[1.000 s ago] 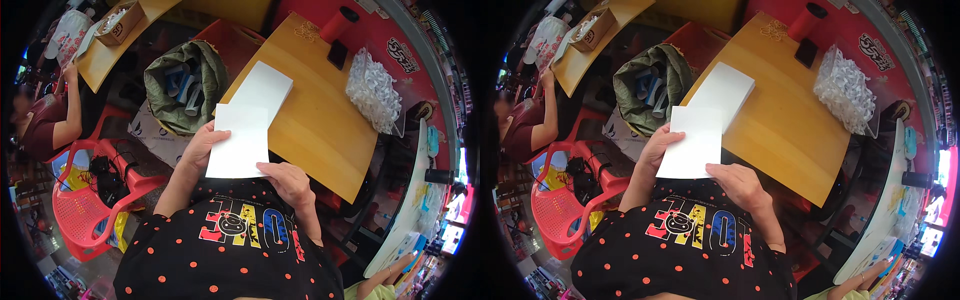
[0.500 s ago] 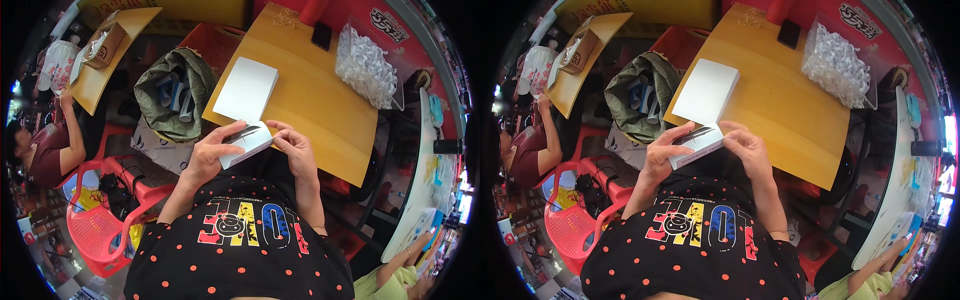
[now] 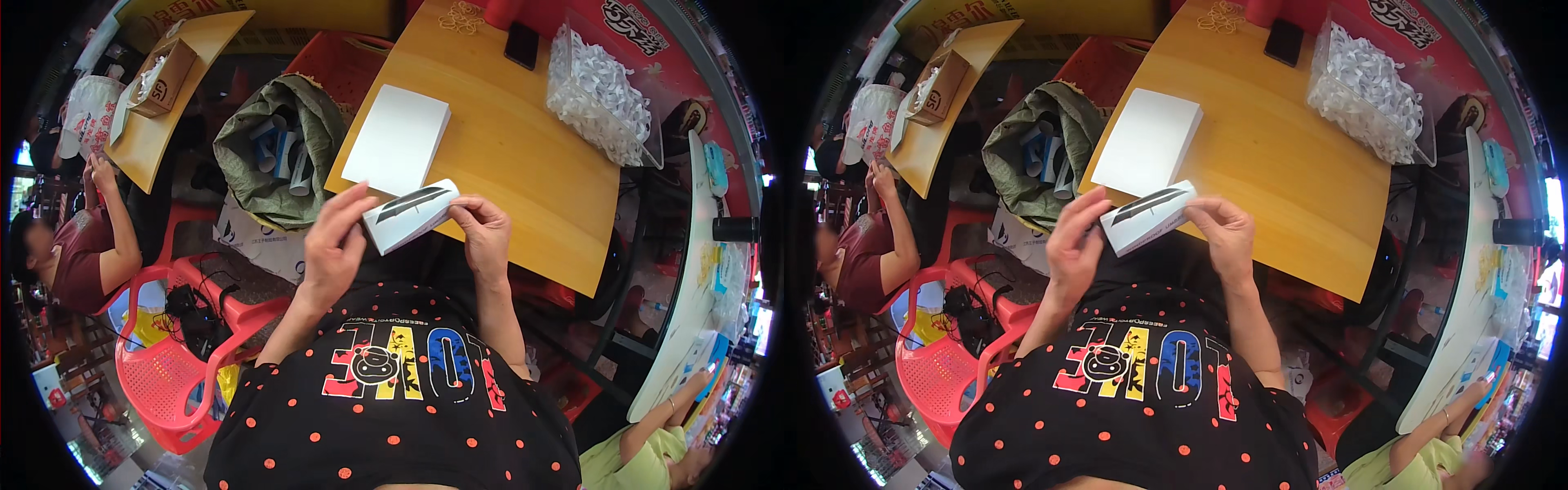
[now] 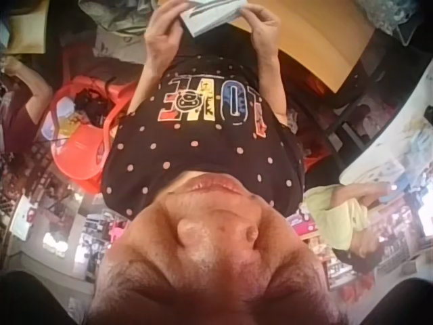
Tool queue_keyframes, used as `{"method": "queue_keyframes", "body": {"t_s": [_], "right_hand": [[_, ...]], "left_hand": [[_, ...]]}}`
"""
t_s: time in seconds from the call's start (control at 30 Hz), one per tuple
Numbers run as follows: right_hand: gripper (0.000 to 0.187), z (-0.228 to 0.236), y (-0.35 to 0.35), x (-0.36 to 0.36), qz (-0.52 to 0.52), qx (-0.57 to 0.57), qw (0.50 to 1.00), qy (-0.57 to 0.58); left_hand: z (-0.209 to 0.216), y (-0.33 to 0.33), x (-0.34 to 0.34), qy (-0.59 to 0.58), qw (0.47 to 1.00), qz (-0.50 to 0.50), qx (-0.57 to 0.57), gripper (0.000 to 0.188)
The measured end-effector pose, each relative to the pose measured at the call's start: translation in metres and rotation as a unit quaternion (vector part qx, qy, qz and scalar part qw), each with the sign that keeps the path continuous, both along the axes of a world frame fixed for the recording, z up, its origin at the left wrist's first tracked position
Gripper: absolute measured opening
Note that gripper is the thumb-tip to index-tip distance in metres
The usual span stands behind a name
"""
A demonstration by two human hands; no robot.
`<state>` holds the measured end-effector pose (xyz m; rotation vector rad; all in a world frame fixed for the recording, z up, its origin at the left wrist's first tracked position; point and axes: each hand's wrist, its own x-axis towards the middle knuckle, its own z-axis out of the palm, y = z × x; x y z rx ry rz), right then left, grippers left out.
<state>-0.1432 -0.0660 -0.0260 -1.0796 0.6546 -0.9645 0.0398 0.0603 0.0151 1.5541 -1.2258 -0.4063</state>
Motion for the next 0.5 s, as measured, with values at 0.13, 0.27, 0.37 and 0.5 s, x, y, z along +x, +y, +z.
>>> {"method": "queue_keyframes", "body": {"t_s": [0.13, 0.27, 0.37, 0.5], "right_hand": [[0.008, 0.007, 0.000, -0.002, -0.024, -0.084, 0.995, 0.047], [0.008, 0.015, 0.002, -0.001, -0.032, -0.139, 0.984, 0.105], [0.008, 0.018, 0.004, -0.002, -0.045, -0.156, 0.980, 0.119], [0.008, 0.020, 0.005, -0.002, -0.038, -0.177, 0.977, 0.115]], "left_hand": [[-0.015, 0.013, 0.013, 0.420, 0.896, 0.006, 0.144, 0.019], [-0.005, 0.009, 0.004, 0.450, 0.887, 0.029, 0.101, 0.019], [-0.007, 0.009, -0.005, 0.404, 0.908, 0.076, 0.082, 0.021], [-0.005, 0.010, 0.003, 0.482, 0.856, -0.026, 0.187, 0.023]]}}
